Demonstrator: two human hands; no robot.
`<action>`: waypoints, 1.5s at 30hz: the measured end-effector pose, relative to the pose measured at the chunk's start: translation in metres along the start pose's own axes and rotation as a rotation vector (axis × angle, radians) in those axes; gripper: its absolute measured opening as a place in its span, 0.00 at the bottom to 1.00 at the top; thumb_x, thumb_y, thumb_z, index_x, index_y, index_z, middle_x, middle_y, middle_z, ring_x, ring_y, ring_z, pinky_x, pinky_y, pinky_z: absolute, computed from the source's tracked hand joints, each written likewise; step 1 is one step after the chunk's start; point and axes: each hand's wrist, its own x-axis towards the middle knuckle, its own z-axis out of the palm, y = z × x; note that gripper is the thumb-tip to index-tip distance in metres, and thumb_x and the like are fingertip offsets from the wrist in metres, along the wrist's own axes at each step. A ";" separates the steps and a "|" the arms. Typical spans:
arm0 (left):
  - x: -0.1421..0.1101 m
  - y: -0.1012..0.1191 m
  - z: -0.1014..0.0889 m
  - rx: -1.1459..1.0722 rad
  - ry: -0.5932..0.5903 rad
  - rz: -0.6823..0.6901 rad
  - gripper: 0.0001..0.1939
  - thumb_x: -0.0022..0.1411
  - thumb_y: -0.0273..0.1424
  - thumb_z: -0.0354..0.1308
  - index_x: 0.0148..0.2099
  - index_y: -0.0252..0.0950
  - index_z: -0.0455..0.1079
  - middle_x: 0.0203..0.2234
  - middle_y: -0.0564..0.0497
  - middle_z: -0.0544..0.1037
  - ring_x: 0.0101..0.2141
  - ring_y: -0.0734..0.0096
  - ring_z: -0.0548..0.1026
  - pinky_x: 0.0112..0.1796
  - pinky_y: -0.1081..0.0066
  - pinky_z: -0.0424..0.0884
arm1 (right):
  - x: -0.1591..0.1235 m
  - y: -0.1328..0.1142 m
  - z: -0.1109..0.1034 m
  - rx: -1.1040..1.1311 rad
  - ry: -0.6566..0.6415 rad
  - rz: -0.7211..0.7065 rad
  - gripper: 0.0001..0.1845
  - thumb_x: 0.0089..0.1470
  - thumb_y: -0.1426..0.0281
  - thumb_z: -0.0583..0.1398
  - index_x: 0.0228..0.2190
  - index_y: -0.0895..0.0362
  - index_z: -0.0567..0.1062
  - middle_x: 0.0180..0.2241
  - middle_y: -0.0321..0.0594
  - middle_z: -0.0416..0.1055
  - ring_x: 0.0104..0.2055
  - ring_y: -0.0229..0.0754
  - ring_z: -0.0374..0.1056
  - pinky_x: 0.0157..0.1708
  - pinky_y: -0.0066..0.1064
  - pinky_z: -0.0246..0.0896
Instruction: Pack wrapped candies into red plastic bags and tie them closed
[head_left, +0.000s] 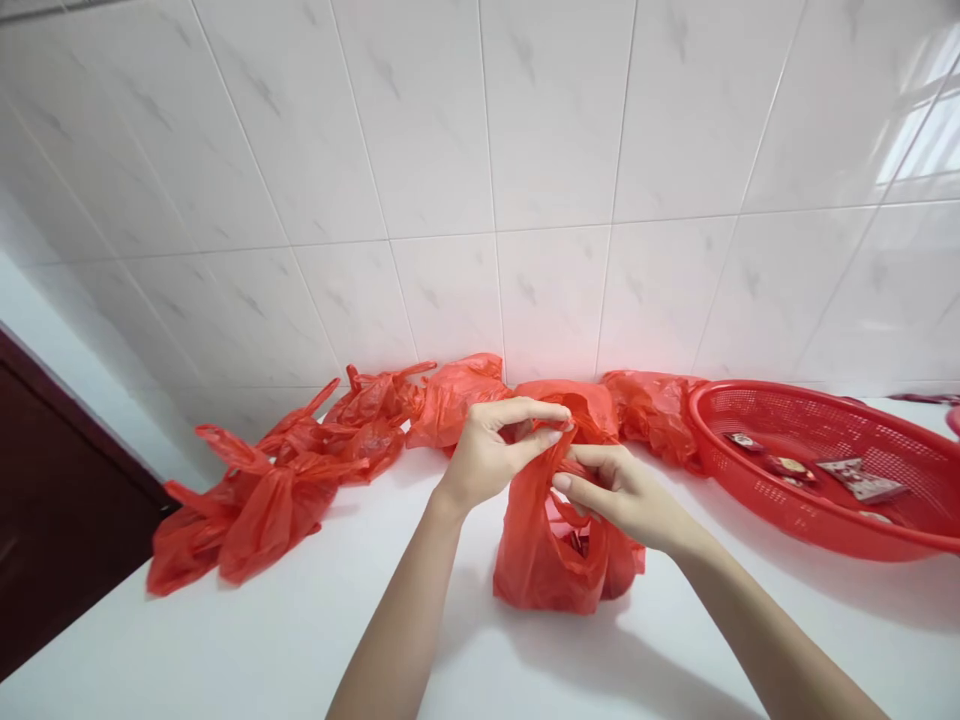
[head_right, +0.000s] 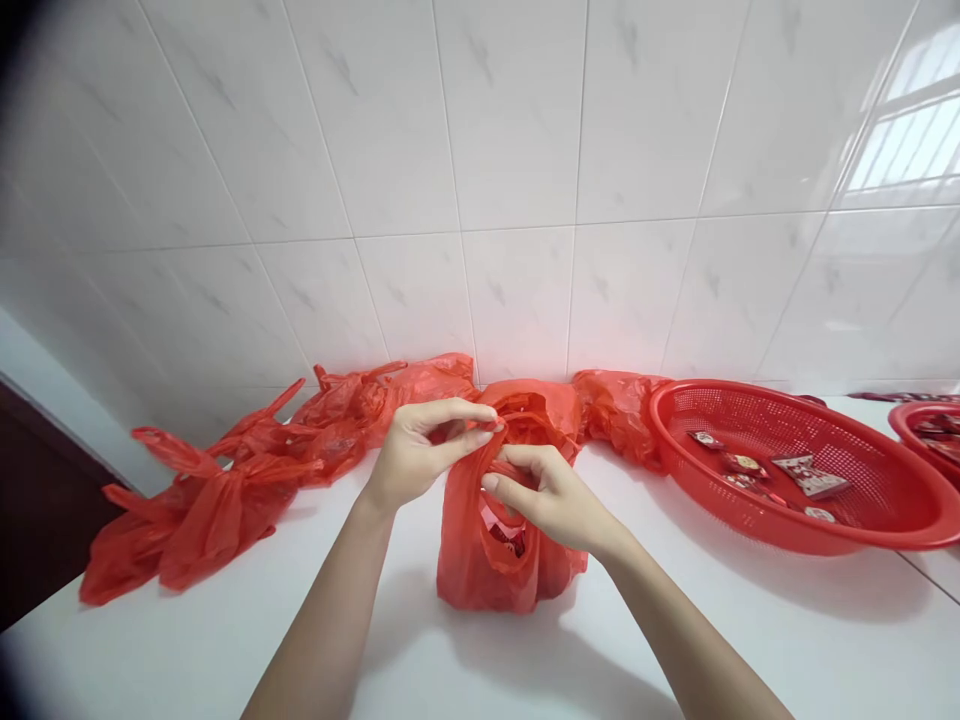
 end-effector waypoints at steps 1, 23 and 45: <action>0.000 -0.001 0.003 0.035 -0.012 -0.016 0.07 0.58 0.25 0.65 0.39 0.38 0.82 0.31 0.51 0.82 0.24 0.78 0.69 0.28 0.74 0.69 | -0.001 -0.001 -0.001 -0.034 -0.003 -0.006 0.21 0.62 0.58 0.59 0.23 0.56 0.62 0.21 0.30 0.57 0.23 0.33 0.52 0.23 0.28 0.48; 0.008 -0.018 0.011 -0.337 -0.346 -0.529 0.16 0.61 0.37 0.63 0.50 0.38 0.77 0.26 0.54 0.76 0.25 0.77 0.71 0.29 0.75 0.65 | -0.008 -0.009 -0.026 -0.432 0.177 -0.240 0.08 0.54 0.74 0.61 0.36 0.53 0.70 0.38 0.39 0.74 0.38 0.43 0.71 0.40 0.36 0.70; 0.011 -0.116 -0.010 -0.295 0.277 -0.706 0.13 0.43 0.32 0.71 0.30 0.31 0.74 0.13 0.58 0.66 0.14 0.85 0.55 0.17 0.78 0.44 | -0.035 -0.036 -0.066 -0.549 -0.271 -0.233 0.08 0.58 0.73 0.60 0.30 0.54 0.79 0.33 0.41 0.74 0.32 0.41 0.69 0.34 0.33 0.66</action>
